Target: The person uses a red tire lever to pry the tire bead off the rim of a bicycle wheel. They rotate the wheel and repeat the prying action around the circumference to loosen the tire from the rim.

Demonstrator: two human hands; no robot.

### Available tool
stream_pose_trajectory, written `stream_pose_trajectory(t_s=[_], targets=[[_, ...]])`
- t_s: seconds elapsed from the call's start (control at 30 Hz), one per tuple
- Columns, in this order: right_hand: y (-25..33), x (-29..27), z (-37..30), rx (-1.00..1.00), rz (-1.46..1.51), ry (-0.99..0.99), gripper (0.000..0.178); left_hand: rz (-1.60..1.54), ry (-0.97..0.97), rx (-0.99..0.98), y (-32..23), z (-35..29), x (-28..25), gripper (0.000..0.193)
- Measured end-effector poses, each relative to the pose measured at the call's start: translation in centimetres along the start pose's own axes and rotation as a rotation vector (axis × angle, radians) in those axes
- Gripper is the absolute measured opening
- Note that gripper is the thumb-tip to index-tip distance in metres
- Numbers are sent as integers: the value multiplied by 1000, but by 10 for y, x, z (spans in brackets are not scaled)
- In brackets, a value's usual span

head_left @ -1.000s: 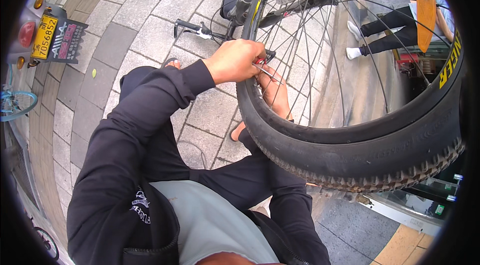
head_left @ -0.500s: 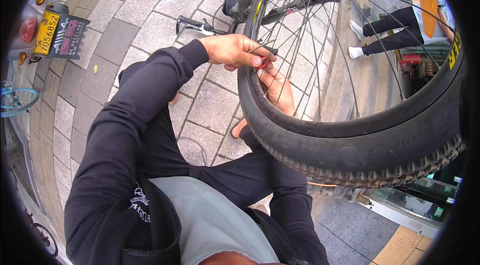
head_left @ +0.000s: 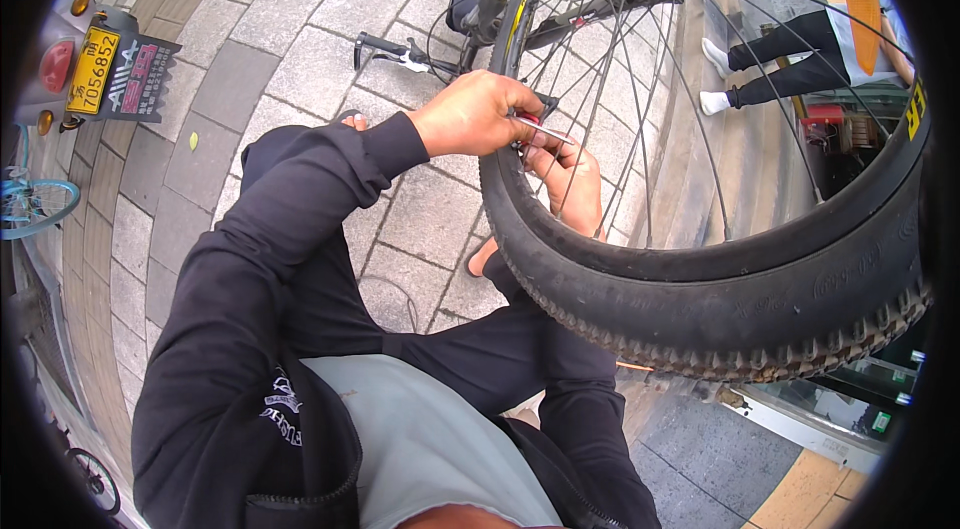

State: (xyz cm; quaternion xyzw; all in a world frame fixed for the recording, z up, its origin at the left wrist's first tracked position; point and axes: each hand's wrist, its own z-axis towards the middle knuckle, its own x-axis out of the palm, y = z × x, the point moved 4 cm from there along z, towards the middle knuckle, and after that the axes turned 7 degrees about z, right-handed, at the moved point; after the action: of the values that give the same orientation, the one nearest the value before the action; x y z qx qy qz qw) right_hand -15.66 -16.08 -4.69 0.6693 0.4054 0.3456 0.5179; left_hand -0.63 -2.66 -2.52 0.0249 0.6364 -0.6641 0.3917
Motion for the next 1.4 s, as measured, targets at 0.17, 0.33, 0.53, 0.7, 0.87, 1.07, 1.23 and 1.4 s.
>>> stream_pose_trajectory(t_s=[0.17, 0.33, 0.53, 0.7, 0.87, 1.07, 1.23, 1.4], targets=[[5, 16, 2, -131, -67, -62, 25, -339, 121, -45, 18, 8, -1, 43], [10, 23, 4, -276, -228, -344, 23, -632, 151, -154, 20, 10, -7, 47], [31, 8, 14, -244, 172, -251, 30, -543, 113, -144, 22, 15, -9, 48], [38, -13, -14, -120, 102, -9, 29, -505, 152, -102, 26, 19, 0, 48], [44, 6, -20, -148, 179, -68, 31, -529, 113, -125, 25, 19, -1, 48], [40, 13, -28, 14, -112, -105, 31, -439, 11, -87, 22, 18, -3, 51], [39, 12, -29, 29, -200, -55, 30, -176, -125, -167, 6, 14, -21, 33], [46, 11, -32, 93, -177, 7, 33, -94, 144, 60, -21, -8, -18, 35]])
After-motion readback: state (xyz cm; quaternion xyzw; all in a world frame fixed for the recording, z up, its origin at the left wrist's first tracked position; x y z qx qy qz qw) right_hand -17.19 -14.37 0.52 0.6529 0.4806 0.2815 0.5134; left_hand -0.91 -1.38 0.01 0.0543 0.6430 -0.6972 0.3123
